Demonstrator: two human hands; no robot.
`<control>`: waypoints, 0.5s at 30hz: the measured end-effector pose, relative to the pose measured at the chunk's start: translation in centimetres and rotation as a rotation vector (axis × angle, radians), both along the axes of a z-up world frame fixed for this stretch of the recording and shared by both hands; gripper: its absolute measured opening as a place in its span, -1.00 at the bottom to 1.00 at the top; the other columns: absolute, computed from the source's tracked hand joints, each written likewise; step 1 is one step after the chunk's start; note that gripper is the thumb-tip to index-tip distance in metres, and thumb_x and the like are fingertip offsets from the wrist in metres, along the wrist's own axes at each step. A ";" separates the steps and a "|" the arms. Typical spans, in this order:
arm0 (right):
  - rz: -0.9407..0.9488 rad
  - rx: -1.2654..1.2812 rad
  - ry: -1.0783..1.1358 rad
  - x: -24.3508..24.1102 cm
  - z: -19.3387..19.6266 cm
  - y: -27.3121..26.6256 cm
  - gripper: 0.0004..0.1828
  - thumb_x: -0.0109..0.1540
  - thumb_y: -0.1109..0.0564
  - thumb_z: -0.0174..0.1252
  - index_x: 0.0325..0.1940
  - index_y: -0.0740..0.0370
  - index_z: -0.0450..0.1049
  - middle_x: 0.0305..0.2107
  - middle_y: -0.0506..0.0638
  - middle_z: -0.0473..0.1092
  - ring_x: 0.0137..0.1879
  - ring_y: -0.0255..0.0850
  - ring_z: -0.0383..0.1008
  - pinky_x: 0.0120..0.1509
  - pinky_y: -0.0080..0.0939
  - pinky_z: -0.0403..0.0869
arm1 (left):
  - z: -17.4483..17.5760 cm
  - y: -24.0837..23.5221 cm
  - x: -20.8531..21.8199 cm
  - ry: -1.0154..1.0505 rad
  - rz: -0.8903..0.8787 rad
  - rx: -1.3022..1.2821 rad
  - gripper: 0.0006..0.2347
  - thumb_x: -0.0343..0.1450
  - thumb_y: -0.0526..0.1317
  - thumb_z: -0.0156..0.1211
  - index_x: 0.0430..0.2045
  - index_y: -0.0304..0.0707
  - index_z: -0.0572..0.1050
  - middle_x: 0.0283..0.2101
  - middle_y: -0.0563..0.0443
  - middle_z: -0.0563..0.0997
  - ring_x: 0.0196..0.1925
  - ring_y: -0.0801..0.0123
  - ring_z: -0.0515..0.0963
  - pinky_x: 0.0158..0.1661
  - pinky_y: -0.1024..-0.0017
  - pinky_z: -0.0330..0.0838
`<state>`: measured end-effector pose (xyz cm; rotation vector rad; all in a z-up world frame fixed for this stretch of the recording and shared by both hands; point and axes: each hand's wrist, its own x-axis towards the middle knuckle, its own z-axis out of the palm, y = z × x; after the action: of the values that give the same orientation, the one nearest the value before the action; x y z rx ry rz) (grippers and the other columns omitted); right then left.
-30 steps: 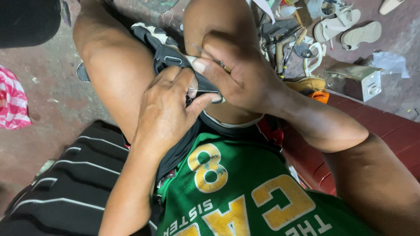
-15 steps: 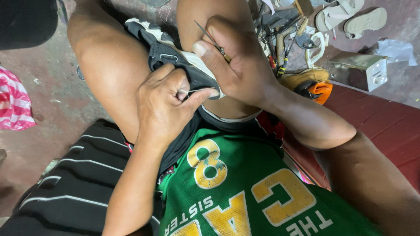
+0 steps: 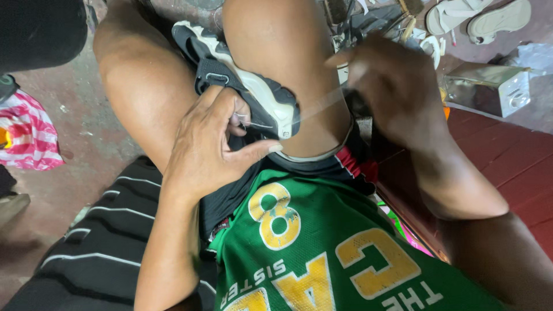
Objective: The person sits on the floor and sews a sneaker using a needle and white thread. They repeatedly push the needle through the shoe's upper material and pull the thread tight to secure the stitches.
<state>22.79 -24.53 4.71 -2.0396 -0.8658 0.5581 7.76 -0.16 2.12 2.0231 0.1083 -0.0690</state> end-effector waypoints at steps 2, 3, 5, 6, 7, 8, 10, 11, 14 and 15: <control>0.140 -0.073 -0.112 -1.0 0.3 -0.4 -0.82 0.39 0.32 0.11 0.03 0.26 0.57 -0.30 0.04 0.52 -0.34 -0.29 0.52 -0.35 -0.36 0.43 | -0.1 -0.3 0.1 0.017 0.035 0.015 -0.54 0.20 -0.09 0.64 -0.43 -0.38 0.38 -0.38 -0.05 0.45 -0.43 0.32 0.55 -0.39 0.41 0.48; 0.202 -0.099 -0.146 -1.3 0.4 -0.4 -0.76 0.34 0.31 0.17 0.08 0.23 0.60 -0.26 0.04 0.58 -0.33 -0.30 0.58 -0.42 -0.38 0.46 | -0.3 -0.4 0.1 0.024 0.059 0.024 -0.53 0.19 -0.08 0.65 -0.43 -0.38 0.38 -0.37 -0.05 0.45 -0.43 0.33 0.55 -0.40 0.42 0.50; 0.247 -0.076 -0.099 -1.9 0.9 -0.2 -0.73 0.29 0.29 0.22 0.07 0.18 0.61 -0.30 0.02 0.57 -0.34 -0.29 0.58 -0.36 -0.31 0.49 | -0.4 -0.6 0.0 -0.002 0.060 0.056 -0.54 0.20 -0.09 0.66 -0.43 -0.37 0.38 -0.38 -0.05 0.44 -0.42 0.31 0.55 -0.37 0.40 0.50; 0.270 -0.065 -0.077 -2.0 1.0 0.0 -0.72 0.27 0.29 0.25 0.07 0.15 0.61 -0.32 0.00 0.56 -0.35 -0.28 0.57 -0.33 -0.28 0.51 | -0.5 -0.7 -0.1 -0.016 0.060 0.072 -0.54 0.21 -0.09 0.66 -0.43 -0.36 0.38 -0.38 -0.04 0.44 -0.41 0.30 0.54 -0.36 0.39 0.50; 0.287 -0.054 -0.093 -2.0 1.2 0.2 -0.71 0.27 0.29 0.25 0.08 0.16 0.60 -0.29 0.02 0.56 -0.32 -0.24 0.58 -0.30 -0.26 0.52 | -0.6 -0.8 -0.2 -0.002 0.069 0.055 -0.54 0.20 -0.08 0.66 -0.43 -0.37 0.38 -0.37 -0.04 0.44 -0.41 0.31 0.55 -0.37 0.41 0.52; 0.304 -0.044 -0.109 -1.9 1.3 0.3 -0.70 0.27 0.30 0.25 0.10 0.17 0.58 -0.25 0.03 0.56 -0.28 -0.21 0.59 -0.27 -0.25 0.54 | -0.6 -0.9 -0.3 0.013 0.078 0.038 -0.53 0.19 -0.08 0.66 -0.43 -0.37 0.38 -0.37 -0.04 0.44 -0.41 0.33 0.56 -0.37 0.43 0.53; 0.321 -0.090 -0.121 -1.7 1.6 0.7 -0.68 0.25 0.30 0.26 0.09 0.17 0.59 -0.28 0.03 0.56 -0.32 -0.17 0.59 -0.30 -0.23 0.53 | -0.7 -0.9 -0.3 0.028 0.089 0.028 -0.53 0.18 -0.07 0.66 -0.44 -0.37 0.38 -0.37 -0.04 0.44 -0.42 0.34 0.56 -0.38 0.44 0.54; 0.322 -0.146 -0.115 -1.7 1.7 0.9 -0.67 0.23 0.30 0.27 0.08 0.15 0.62 -0.35 0.02 0.56 -0.38 -0.17 0.57 -0.36 -0.22 0.51 | -0.8 -1.0 -0.4 0.030 0.092 0.037 -0.52 0.18 -0.07 0.66 -0.44 -0.37 0.38 -0.37 -0.04 0.44 -0.42 0.34 0.56 -0.38 0.44 0.54; 0.318 -0.142 -0.159 -1.8 2.0 1.2 -0.67 0.22 0.31 0.25 0.06 0.16 0.61 -0.31 0.03 0.56 -0.36 -0.13 0.58 -0.33 -0.18 0.52 | -0.7 -1.0 -0.4 0.025 0.093 0.056 -0.51 0.17 -0.05 0.67 -0.44 -0.37 0.38 -0.37 -0.04 0.44 -0.42 0.33 0.56 -0.37 0.44 0.53; 0.315 -0.112 -0.188 -1.8 2.2 1.2 -0.67 0.22 0.32 0.24 0.06 0.16 0.60 -0.25 0.04 0.57 -0.31 -0.11 0.59 -0.29 -0.17 0.53 | -0.7 -0.9 -0.3 0.017 0.092 0.062 -0.51 0.16 -0.04 0.67 -0.44 -0.37 0.38 -0.38 -0.04 0.44 -0.42 0.33 0.56 -0.37 0.43 0.53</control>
<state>20.97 -23.30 6.87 -2.0935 -1.3085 0.6029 7.43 -1.10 1.42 2.0768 0.2163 -0.0248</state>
